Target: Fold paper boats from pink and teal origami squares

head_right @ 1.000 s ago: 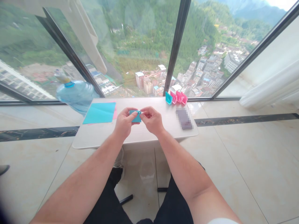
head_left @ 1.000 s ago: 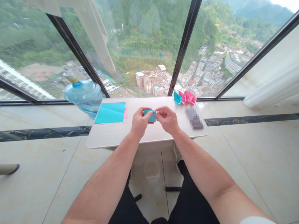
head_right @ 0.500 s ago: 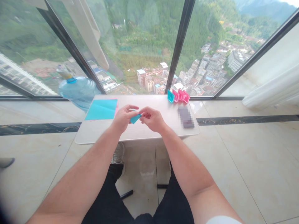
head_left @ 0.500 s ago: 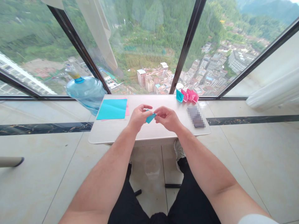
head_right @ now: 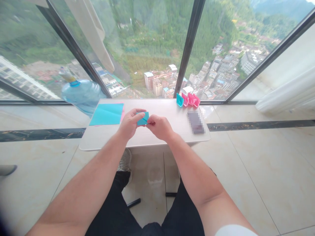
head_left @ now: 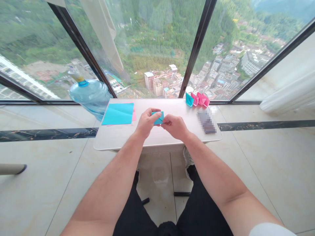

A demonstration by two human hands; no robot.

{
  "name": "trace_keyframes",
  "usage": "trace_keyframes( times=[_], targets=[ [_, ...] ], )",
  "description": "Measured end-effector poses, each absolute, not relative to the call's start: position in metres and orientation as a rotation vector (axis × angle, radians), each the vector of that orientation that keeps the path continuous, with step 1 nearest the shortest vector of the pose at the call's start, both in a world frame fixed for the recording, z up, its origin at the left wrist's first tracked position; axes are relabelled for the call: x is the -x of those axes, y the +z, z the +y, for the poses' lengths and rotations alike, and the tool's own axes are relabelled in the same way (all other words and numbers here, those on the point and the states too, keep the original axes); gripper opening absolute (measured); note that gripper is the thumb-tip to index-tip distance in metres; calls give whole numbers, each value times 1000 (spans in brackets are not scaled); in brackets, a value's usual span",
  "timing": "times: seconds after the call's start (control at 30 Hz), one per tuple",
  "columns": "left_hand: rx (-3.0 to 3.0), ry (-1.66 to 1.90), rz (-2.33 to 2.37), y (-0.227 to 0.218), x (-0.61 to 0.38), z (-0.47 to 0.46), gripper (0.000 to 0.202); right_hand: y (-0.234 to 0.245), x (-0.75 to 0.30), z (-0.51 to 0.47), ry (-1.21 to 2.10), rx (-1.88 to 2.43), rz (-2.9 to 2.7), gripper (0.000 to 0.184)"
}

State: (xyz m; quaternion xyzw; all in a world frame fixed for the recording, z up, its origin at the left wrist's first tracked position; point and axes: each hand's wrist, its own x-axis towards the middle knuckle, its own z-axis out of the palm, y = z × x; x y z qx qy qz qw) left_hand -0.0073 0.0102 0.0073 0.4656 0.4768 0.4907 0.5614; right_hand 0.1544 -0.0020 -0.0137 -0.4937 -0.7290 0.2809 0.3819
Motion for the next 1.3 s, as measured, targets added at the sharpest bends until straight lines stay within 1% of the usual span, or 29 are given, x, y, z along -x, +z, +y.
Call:
trace_keyframes(
  times=[0.13,0.33,0.47,0.57,0.9,1.13,1.3],
  targets=[
    [-1198,1109,1171,4,5,9,39,-15,-154,-4,633,1268,-1945,3],
    [-1545,1083,1292,-4,9,7,37,-17,-155,-2,755,1227,-2027,7],
    [-1592,1084,1288,-5,10,8,36,-20,-155,-1,803,1222,-1959,11],
    [-1543,1113,1273,-3,10,9,37,-21,-156,-1,857,1207,-1858,15],
    [-1395,1179,1248,-1,9,9,38,-17,-148,-2,1071,1193,-1546,5],
    [-905,1280,1043,0,-1,8,45,-15,-144,-1,1033,1239,-1323,15],
    [-774,1271,1001,-3,-4,6,43,-15,-141,1,1009,1184,-1157,26]
  ],
)
